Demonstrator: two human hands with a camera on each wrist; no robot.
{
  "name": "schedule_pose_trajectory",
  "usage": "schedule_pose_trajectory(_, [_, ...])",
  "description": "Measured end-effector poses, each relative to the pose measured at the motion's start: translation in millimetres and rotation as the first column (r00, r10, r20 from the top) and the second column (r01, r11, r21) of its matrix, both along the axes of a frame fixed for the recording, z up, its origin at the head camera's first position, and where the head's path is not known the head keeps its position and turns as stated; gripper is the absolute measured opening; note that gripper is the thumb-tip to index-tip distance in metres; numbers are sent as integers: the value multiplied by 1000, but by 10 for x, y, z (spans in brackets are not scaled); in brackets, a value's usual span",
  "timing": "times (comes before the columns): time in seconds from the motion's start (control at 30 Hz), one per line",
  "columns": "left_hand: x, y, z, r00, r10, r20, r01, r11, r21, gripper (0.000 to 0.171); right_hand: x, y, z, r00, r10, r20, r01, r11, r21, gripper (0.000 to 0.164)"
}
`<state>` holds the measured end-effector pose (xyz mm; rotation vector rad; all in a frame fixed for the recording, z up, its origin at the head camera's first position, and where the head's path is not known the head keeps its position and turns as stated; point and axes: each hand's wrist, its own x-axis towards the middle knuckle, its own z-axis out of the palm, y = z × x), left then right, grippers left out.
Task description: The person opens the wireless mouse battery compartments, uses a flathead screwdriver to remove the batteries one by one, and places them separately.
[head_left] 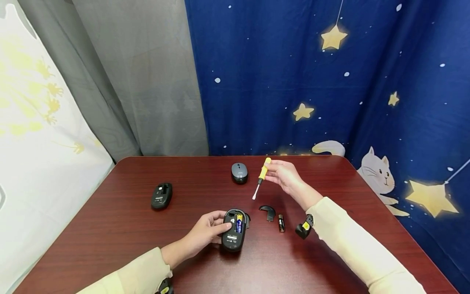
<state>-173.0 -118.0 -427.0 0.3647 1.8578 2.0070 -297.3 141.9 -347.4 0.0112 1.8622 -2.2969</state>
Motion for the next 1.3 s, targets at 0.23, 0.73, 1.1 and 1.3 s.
schedule_pose_trajectory(0.23, [6, -15, -5, 1000, 0, 2, 0, 1000, 5, 44, -179, 193, -123, 997, -52, 53, 48, 996, 75, 45])
schedule_pose_trajectory(0.73, [0, -38, -20, 1000, 15, -6, -15, 1000, -10, 45, -468, 585, -362, 981, -155, 118, 141, 983, 119, 52])
schedule_pose_trajectory(1.1, [5, -44, -30, 1000, 12, 7, -11, 1000, -13, 45, -546, 697, -507, 963, -204, 174, 178, 972, 151, 49])
schedule_pose_trajectory(1.3, [5, -49, -18, 1000, 13, 5, -13, 1000, -14, 46, -580, 720, -571, 967, -177, 184, 147, 975, 166, 50])
